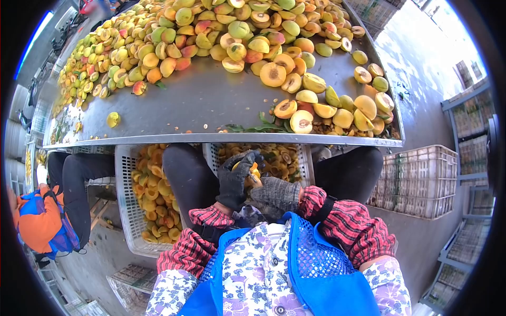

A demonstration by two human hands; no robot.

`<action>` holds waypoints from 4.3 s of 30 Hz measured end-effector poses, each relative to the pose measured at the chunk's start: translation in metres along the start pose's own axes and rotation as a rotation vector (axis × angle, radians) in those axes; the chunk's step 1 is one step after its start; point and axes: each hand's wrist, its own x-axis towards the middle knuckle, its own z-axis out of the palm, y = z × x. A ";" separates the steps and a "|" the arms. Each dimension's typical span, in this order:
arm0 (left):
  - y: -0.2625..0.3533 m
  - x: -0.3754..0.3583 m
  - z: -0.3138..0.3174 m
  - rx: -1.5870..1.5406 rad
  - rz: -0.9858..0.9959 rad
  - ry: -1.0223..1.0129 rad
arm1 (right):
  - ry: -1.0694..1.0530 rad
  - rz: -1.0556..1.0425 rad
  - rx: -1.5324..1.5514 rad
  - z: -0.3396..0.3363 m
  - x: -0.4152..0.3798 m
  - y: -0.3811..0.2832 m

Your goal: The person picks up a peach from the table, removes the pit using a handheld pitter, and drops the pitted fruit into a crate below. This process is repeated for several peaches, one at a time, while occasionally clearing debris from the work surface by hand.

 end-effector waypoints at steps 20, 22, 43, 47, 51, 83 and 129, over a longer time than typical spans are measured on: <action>-0.021 0.004 -0.015 0.050 -0.119 -0.101 | -0.024 0.169 0.470 0.015 -0.001 0.008; -0.022 0.006 -0.015 -0.009 -0.129 -0.081 | -0.092 0.184 0.458 0.016 0.000 0.019; -0.033 0.007 -0.043 0.625 0.251 -0.210 | 0.005 0.389 1.102 -0.010 -0.030 -0.015; -0.024 0.012 -0.030 0.374 0.087 -0.271 | 0.260 0.437 0.951 -0.017 -0.037 -0.010; 0.003 -0.001 -0.014 0.759 0.317 -0.359 | 0.545 0.461 0.483 -0.007 -0.026 0.004; 0.024 0.145 0.097 1.263 0.280 -0.498 | 0.456 0.503 0.509 -0.006 -0.078 0.037; 0.067 -0.005 0.078 0.198 0.279 -0.270 | 0.824 -0.130 1.631 -0.065 -0.045 -0.040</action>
